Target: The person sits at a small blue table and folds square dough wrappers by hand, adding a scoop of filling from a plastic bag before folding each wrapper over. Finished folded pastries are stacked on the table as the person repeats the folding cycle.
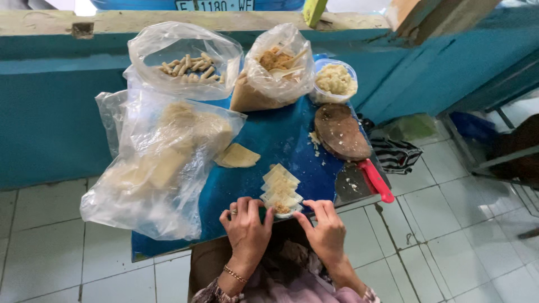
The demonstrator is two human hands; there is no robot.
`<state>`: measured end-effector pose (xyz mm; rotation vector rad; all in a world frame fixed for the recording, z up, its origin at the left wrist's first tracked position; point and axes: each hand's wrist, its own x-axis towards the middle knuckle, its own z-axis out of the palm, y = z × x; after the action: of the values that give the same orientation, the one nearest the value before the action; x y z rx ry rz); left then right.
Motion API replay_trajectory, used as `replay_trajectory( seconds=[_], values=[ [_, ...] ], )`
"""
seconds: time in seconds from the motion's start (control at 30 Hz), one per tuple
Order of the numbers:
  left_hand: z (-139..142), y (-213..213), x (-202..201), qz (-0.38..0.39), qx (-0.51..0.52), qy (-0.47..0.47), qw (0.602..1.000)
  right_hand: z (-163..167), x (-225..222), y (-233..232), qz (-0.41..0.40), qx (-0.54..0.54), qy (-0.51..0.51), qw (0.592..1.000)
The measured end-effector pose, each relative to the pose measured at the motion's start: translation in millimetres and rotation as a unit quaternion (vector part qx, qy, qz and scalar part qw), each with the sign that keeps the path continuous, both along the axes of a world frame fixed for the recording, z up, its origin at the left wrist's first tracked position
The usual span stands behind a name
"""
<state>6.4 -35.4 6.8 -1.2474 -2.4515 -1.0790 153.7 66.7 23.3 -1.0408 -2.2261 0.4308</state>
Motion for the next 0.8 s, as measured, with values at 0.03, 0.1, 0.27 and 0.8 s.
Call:
replay_trajectory(
  seconds=[0.03, 0.1, 0.27, 0.8],
  values=[
    [0, 1, 4, 0.002, 0.003, -0.003, 1.000, -6, 0, 1, 0.009, 0.029, 0.020, 0.999],
    [2, 4, 7, 0.011, 0.009, -0.008, 1.000, -14, 3, 3, 0.011, 0.024, 0.043, 0.999],
    [2, 7, 10, -0.012, 0.034, -0.023, 0.999, -19, 4, 8, 0.022, -0.057, 0.065, 0.996],
    [-7, 6, 7, -0.200, 0.127, -0.039, 0.971, -15, -8, -6, 0.118, 0.093, 0.066, 0.986]
  ],
)
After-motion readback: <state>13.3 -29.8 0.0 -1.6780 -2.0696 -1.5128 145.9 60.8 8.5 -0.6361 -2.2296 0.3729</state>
